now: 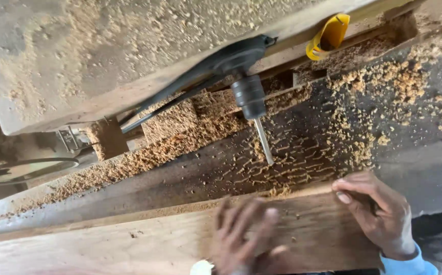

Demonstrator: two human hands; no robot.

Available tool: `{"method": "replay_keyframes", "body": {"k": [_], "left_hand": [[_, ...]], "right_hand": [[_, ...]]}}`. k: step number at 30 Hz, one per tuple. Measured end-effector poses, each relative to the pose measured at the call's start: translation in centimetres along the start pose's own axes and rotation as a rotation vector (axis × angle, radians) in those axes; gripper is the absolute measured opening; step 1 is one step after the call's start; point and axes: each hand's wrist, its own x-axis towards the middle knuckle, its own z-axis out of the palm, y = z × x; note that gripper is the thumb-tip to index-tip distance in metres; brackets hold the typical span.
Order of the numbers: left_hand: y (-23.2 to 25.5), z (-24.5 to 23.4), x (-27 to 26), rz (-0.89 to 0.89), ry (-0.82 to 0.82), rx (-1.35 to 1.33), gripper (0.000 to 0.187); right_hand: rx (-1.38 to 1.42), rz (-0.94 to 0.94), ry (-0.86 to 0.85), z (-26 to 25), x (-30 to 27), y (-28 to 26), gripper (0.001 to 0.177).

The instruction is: The person drills holes in wooden boards using a bench drill press. They position each board on the drill table, hold it steady with both hands while the spinning bit bores a hole, then reposition the board to drill additional holes and finally lift a board to show the drilled holes.

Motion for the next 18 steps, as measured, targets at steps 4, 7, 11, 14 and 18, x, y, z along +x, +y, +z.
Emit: {"method": "replay_keyframes", "body": {"k": [4, 7, 11, 14, 18], "left_hand": [[3.8, 2.3, 4.4, 0.109, -0.083, -0.106, 0.069], [5.3, 3.1, 5.7, 0.044, -0.099, -0.153, 0.063], [3.0, 1.3, 3.3, -0.143, -0.204, -0.243, 0.042], [-4.0, 0.3, -2.7, -0.254, -0.185, 0.001, 0.03], [-9.1, -4.8, -7.7, -0.458, 0.077, 0.565, 0.028]], "right_hand": [[-0.089, -0.043, 0.022, -0.2, -1.9, -0.5, 0.023], [-0.083, -0.048, 0.122, -0.2, -2.8, -0.8, 0.019], [-0.004, -0.017, 0.161, -0.4, -3.4, -0.9, 0.022], [0.062, -0.062, 0.144, -0.5, -3.7, -0.6, 0.024], [0.139, -0.054, 0.133, -0.5, -4.4, -1.0, 0.026]]}}
